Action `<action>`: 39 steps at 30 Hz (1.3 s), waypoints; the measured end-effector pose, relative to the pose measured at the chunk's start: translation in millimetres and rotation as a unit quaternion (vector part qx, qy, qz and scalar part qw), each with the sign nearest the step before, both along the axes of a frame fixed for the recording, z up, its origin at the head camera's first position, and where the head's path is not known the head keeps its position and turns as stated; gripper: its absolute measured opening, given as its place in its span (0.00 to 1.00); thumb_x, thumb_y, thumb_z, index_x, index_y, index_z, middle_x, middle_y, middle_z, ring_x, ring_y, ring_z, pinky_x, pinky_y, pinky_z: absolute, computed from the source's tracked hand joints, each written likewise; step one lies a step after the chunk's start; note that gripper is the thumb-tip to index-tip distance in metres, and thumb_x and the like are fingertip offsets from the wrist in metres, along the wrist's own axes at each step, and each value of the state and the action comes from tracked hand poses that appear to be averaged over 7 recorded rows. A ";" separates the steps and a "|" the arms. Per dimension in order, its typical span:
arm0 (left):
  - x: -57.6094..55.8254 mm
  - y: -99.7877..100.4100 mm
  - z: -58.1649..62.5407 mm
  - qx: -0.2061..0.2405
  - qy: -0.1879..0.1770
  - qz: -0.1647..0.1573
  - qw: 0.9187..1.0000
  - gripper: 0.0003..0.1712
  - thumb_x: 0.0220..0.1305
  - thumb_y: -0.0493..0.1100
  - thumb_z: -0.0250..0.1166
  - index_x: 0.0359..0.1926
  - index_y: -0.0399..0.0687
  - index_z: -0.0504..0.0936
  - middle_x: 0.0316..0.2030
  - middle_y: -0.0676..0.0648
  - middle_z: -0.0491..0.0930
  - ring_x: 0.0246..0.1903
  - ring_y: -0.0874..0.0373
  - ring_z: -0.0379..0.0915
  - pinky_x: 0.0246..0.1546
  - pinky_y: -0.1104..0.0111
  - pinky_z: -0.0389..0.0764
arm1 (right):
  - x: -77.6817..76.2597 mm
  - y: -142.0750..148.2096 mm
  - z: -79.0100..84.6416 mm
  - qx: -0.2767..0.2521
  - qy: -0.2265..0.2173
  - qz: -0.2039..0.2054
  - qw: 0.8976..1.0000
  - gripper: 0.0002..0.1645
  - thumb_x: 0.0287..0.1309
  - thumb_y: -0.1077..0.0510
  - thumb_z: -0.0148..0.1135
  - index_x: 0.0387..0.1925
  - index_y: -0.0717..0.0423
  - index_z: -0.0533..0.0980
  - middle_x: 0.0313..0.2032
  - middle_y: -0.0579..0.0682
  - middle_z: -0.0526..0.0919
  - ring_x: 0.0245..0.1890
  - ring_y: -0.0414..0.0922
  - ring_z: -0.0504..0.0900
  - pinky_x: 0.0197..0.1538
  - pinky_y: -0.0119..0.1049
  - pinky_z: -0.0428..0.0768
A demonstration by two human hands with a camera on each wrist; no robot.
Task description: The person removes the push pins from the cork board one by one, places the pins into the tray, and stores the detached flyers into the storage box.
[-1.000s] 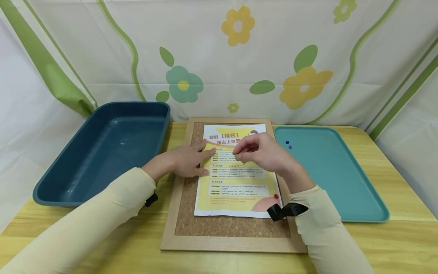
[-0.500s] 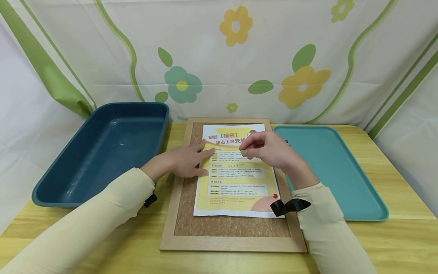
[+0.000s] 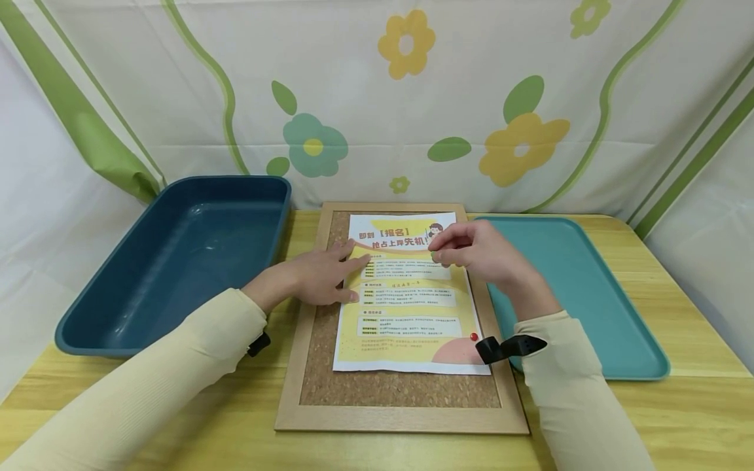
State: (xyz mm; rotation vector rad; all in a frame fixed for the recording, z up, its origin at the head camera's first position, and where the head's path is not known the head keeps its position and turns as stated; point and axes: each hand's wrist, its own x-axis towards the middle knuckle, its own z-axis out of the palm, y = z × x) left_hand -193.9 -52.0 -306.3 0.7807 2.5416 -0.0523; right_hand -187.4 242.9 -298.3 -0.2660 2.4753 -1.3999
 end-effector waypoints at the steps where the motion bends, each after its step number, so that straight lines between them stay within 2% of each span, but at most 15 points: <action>1: 0.0 0.0 -0.1 0.000 0.000 0.000 1.000 0.45 0.71 0.64 0.52 0.79 0.61 0.43 0.79 0.40 0.34 0.78 0.44 0.33 0.74 0.52 0.55 | -0.6 1.1 -0.8 -0.001 -0.001 -0.005 1.000 0.22 0.60 0.53 0.69 0.50 0.63 0.79 0.38 0.46 0.86 0.38 0.45 0.82 0.44 0.39 0.79; 9: -0.2 -0.2 -0.5 0.000 0.001 -0.005 1.000 0.44 0.72 0.64 0.52 0.79 0.60 0.42 0.79 0.39 0.33 0.78 0.44 0.33 0.74 0.52 0.55 | -5.2 13.3 -7.7 0.004 0.002 -0.024 1.000 0.22 0.60 0.53 0.69 0.50 0.63 0.79 0.35 0.44 0.86 0.38 0.47 0.82 0.42 0.41 0.79; 15: -0.7 -0.8 -0.7 0.000 -0.003 -0.004 1.000 0.44 0.72 0.64 0.52 0.79 0.61 0.42 0.79 0.39 0.33 0.79 0.45 0.33 0.73 0.52 0.56 | -9.8 20.8 -13.5 -0.001 -0.007 -0.051 0.999 0.21 0.60 0.53 0.69 0.51 0.61 0.80 0.38 0.47 0.87 0.42 0.49 0.83 0.46 0.42 0.78; 23: -0.5 -0.9 -0.3 -0.003 -0.003 -0.002 1.000 0.45 0.72 0.64 0.52 0.79 0.61 0.42 0.79 0.39 0.33 0.78 0.45 0.33 0.73 0.52 0.57 | -12.6 32.0 -15.1 0.006 -0.013 -0.062 0.998 0.22 0.61 0.51 0.68 0.52 0.59 0.79 0.39 0.44 0.87 0.41 0.50 0.83 0.46 0.45 0.77; 32: -0.6 -0.6 -0.7 -0.004 -0.002 -0.003 1.000 0.45 0.72 0.65 0.51 0.80 0.60 0.42 0.79 0.39 0.33 0.78 0.44 0.34 0.73 0.52 0.57 | -15.6 46.6 -19.9 0.017 -0.013 -0.088 0.996 0.23 0.62 0.51 0.67 0.53 0.60 0.78 0.37 0.40 0.87 0.39 0.45 0.80 0.45 0.40 0.77; 39: -0.5 -0.1 -1.0 -0.004 0.000 -0.004 1.000 0.45 0.72 0.65 0.51 0.79 0.60 0.42 0.79 0.39 0.33 0.78 0.44 0.34 0.73 0.52 0.56 | -19.7 62.3 -29.6 0.004 -0.012 -0.101 0.995 0.24 0.60 0.48 0.69 0.52 0.60 0.79 0.37 0.34 0.86 0.38 0.41 0.81 0.44 0.38 0.78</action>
